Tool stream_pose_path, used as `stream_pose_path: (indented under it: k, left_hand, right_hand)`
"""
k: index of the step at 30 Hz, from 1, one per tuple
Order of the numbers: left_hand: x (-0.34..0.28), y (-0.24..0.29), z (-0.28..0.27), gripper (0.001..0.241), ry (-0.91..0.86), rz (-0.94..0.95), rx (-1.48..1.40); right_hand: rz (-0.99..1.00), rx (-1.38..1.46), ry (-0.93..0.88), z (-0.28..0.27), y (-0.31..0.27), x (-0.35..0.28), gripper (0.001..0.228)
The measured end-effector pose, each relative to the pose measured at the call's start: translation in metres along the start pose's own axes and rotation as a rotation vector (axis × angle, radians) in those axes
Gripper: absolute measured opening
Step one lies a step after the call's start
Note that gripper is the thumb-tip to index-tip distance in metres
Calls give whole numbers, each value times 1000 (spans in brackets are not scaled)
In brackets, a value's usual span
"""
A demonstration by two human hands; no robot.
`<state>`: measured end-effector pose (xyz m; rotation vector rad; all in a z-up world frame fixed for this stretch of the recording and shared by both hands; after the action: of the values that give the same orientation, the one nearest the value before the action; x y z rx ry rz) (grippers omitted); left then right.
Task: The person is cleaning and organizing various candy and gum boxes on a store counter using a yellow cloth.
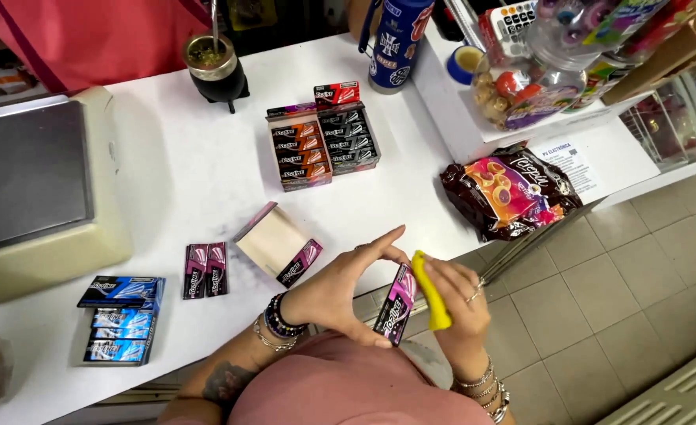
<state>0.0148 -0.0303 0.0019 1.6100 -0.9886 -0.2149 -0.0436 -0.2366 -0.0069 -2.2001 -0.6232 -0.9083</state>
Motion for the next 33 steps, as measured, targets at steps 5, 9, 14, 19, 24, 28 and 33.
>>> stream_pose_path:
  k: [5, 9, 14, 19, 24, 28, 33]
  left_hand:
    - [7, 16, 3, 110, 3, 34, 95]
    - [6, 5, 3, 97, 97, 106, 291]
    - [-10, 7, -16, 103, 197, -38, 364]
    - [-41, 1, -25, 99, 330, -189, 296]
    - [-93, -44, -11, 87, 639, -476, 183]
    - [-128, -72, -15, 78, 823, -687, 303]
    - [-140, -108, -42, 70, 585, -725, 400]
  right_hand:
    - [1320, 895, 162, 30, 33, -36, 46]
    - [1706, 1410, 296, 53, 7, -20, 48]
    - [1545, 1498, -105, 81, 39, -64, 51]
    - [955, 1695, -583, 92, 25, -34, 63]
    - [838, 1344, -868, 91, 39, -20, 39]
    - [1127, 1313, -750, 96, 91, -52, 43]
    - [1188, 1158, -828, 100, 149, -65, 33]
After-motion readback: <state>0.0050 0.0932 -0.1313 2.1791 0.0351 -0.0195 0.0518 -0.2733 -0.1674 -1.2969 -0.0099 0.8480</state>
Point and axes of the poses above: each hand's wrist, its own x-axis towards the middle knuckle, its own z-axis out of the palm, y = z × x, the point moved 2 cm from there along x, towards the middle knuckle, and after that the axes turned 1 degree about x, right-handed, at the moved point
